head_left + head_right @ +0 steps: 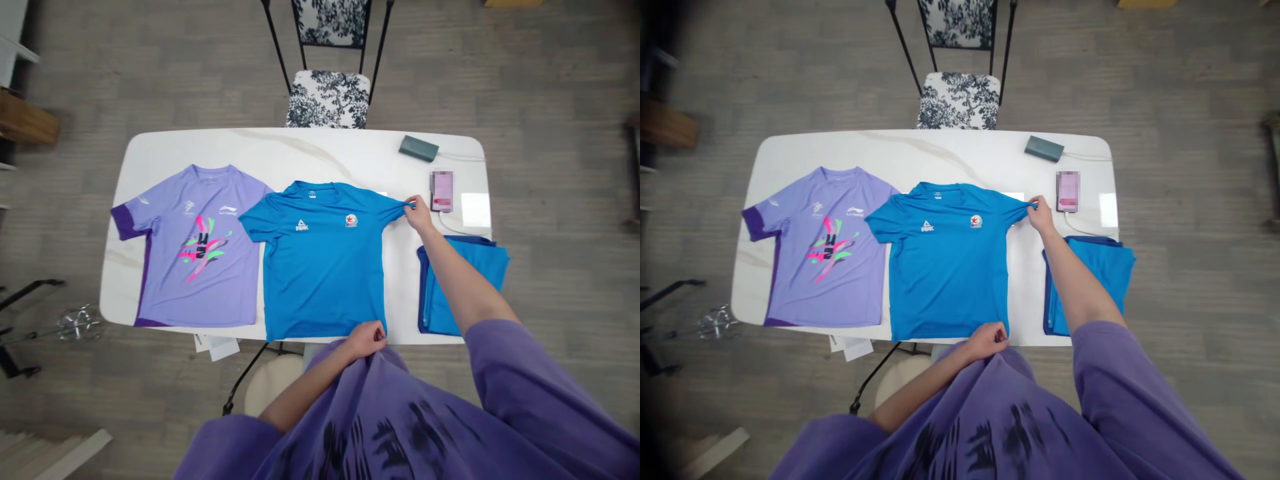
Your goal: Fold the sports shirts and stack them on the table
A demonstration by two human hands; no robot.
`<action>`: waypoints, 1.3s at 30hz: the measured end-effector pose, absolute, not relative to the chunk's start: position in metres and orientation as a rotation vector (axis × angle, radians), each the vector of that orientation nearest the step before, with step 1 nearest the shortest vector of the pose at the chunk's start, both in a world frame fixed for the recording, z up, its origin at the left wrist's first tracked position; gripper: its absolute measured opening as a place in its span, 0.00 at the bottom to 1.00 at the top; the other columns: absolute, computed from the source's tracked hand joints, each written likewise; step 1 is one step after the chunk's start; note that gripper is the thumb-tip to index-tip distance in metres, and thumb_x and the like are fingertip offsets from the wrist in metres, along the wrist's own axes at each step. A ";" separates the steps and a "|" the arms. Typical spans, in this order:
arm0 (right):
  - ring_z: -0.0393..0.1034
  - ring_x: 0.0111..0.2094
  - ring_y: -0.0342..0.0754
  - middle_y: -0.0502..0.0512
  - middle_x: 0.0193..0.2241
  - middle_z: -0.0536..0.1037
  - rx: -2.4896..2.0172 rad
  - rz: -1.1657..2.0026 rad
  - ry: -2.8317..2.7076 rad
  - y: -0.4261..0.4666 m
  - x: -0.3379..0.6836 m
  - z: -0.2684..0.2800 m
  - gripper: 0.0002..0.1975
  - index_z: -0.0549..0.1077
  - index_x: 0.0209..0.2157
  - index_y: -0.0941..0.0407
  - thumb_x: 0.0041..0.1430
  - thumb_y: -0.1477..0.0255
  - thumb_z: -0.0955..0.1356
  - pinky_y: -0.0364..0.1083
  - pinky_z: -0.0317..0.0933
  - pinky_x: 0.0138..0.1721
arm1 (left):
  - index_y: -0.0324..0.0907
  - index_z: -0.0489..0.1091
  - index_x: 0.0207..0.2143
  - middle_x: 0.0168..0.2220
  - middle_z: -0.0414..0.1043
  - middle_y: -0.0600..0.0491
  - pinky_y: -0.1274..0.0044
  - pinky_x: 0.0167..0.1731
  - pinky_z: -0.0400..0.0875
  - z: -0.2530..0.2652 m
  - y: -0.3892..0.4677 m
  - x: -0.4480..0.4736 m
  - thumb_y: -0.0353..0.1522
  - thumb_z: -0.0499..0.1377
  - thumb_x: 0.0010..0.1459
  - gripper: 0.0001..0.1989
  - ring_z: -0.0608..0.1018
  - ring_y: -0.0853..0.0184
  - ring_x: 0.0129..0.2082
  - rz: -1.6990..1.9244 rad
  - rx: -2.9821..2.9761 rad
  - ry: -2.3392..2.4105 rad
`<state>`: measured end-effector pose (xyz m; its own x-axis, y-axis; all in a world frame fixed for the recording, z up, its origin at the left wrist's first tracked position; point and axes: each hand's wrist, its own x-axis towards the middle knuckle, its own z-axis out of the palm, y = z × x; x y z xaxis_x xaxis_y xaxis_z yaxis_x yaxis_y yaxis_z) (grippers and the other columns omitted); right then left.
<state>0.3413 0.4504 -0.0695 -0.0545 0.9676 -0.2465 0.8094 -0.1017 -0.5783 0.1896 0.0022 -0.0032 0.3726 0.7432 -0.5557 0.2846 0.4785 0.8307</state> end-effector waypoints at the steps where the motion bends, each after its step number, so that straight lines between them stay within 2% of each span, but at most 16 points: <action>1: 0.76 0.46 0.58 0.64 0.46 0.82 -1.994 0.772 -1.957 0.453 0.362 -0.067 0.19 0.74 0.53 0.57 0.61 0.67 0.66 0.57 0.73 0.53 | 0.55 0.76 0.35 0.36 0.83 0.49 0.60 0.40 0.81 -0.005 0.012 0.205 0.44 0.70 0.55 0.09 0.86 0.53 0.38 0.395 1.096 1.200; 3: 0.73 0.56 0.64 0.71 0.55 0.80 -2.028 0.524 -2.041 0.452 0.388 -0.059 0.22 0.76 0.56 0.60 0.64 0.67 0.66 0.64 0.68 0.61 | 0.56 0.78 0.40 0.42 0.83 0.45 0.57 0.46 0.81 -0.007 0.035 0.216 0.46 0.73 0.55 0.12 0.86 0.51 0.44 0.436 1.125 1.250; 5: 0.69 0.62 0.68 0.73 0.60 0.78 -1.978 0.418 -2.158 0.444 0.391 -0.052 0.23 0.76 0.59 0.60 0.68 0.66 0.65 0.67 0.63 0.66 | 0.56 0.79 0.47 0.50 0.82 0.40 0.55 0.55 0.79 -0.013 0.065 0.200 0.49 0.69 0.63 0.15 0.84 0.50 0.52 0.503 1.145 1.362; 7: 0.68 0.64 0.68 0.71 0.63 0.77 -1.850 0.504 -2.317 0.434 0.373 -0.051 0.23 0.76 0.62 0.59 0.72 0.67 0.62 0.67 0.62 0.68 | 0.53 0.76 0.56 0.57 0.79 0.37 0.55 0.64 0.74 -0.023 0.103 0.159 0.50 0.59 0.72 0.18 0.80 0.50 0.61 0.577 1.145 1.507; 10: 0.66 0.69 0.64 0.67 0.69 0.74 -1.657 0.679 -2.499 0.423 0.323 -0.059 0.26 0.73 0.68 0.58 0.76 0.69 0.59 0.64 0.62 0.70 | 0.47 0.71 0.64 0.65 0.73 0.36 0.52 0.72 0.65 -0.044 0.175 0.077 0.48 0.51 0.78 0.23 0.73 0.49 0.69 0.672 1.164 1.755; 12: 0.62 0.73 0.61 0.63 0.74 0.69 -1.602 0.720 -2.536 0.423 0.288 -0.072 0.29 0.69 0.73 0.57 0.77 0.69 0.57 0.64 0.59 0.73 | 0.45 0.71 0.65 0.66 0.73 0.36 0.52 0.71 0.65 -0.061 0.228 0.026 0.46 0.51 0.78 0.23 0.73 0.48 0.70 0.692 1.261 1.954; 15: 0.54 0.79 0.60 0.60 0.79 0.61 -1.606 0.704 -2.556 0.435 0.248 -0.097 0.31 0.63 0.78 0.56 0.79 0.66 0.57 0.65 0.51 0.78 | 0.45 0.69 0.70 0.72 0.69 0.38 0.53 0.73 0.63 -0.088 0.304 -0.025 0.43 0.51 0.78 0.25 0.68 0.48 0.74 0.621 1.425 2.125; 19: 0.46 0.81 0.63 0.59 0.82 0.53 -1.672 0.578 -2.558 0.464 0.226 -0.130 0.36 0.59 0.80 0.54 0.78 0.53 0.60 0.69 0.38 0.81 | 0.44 0.63 0.77 0.79 0.59 0.43 0.51 0.78 0.47 -0.129 0.383 -0.054 0.45 0.50 0.77 0.33 0.54 0.48 0.82 0.484 1.608 2.113; 24: 0.39 0.83 0.67 0.59 0.83 0.46 -1.700 0.451 -2.521 0.494 0.224 -0.155 0.44 0.55 0.82 0.53 0.75 0.43 0.59 0.73 0.30 0.81 | 0.44 0.56 0.82 0.83 0.49 0.47 0.51 0.80 0.33 -0.171 0.446 -0.082 0.56 0.51 0.74 0.43 0.44 0.47 0.84 0.468 1.813 1.902; 28: 0.36 0.83 0.67 0.58 0.84 0.43 -1.729 0.428 -2.514 0.511 0.224 -0.167 0.46 0.49 0.83 0.54 0.76 0.42 0.56 0.75 0.28 0.80 | 0.45 0.52 0.83 0.84 0.44 0.49 0.52 0.80 0.28 -0.187 0.472 -0.104 0.62 0.50 0.71 0.49 0.39 0.48 0.85 0.474 1.885 1.797; 33: 0.34 0.83 0.68 0.60 0.84 0.43 -1.702 0.477 -2.515 0.539 0.227 -0.169 0.48 0.47 0.83 0.55 0.75 0.40 0.55 0.75 0.26 0.80 | 0.44 0.50 0.83 0.84 0.42 0.47 0.52 0.81 0.29 -0.181 0.486 -0.116 0.64 0.51 0.70 0.51 0.39 0.49 0.85 0.396 1.953 1.711; 36: 0.35 0.83 0.69 0.60 0.84 0.44 -1.618 0.527 -2.571 0.546 0.235 -0.151 0.47 0.45 0.84 0.53 0.76 0.41 0.55 0.77 0.28 0.79 | 0.43 0.49 0.84 0.85 0.40 0.47 0.53 0.81 0.29 -0.163 0.477 -0.116 0.61 0.51 0.72 0.50 0.37 0.50 0.85 0.429 1.917 1.782; 39: 0.37 0.83 0.72 0.60 0.84 0.44 -1.605 0.542 -2.520 0.514 0.254 -0.120 0.43 0.45 0.84 0.53 0.78 0.46 0.57 0.81 0.32 0.78 | 0.42 0.48 0.84 0.85 0.37 0.47 0.51 0.82 0.30 -0.142 0.425 -0.110 0.55 0.50 0.75 0.45 0.35 0.51 0.85 0.522 1.820 1.949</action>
<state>0.2543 0.5139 -0.1200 -0.4372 0.8936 -0.1014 0.8564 0.3792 -0.3505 -0.1101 0.4245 -0.1417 -0.0536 0.9973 -0.0493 0.8393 0.0717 0.5390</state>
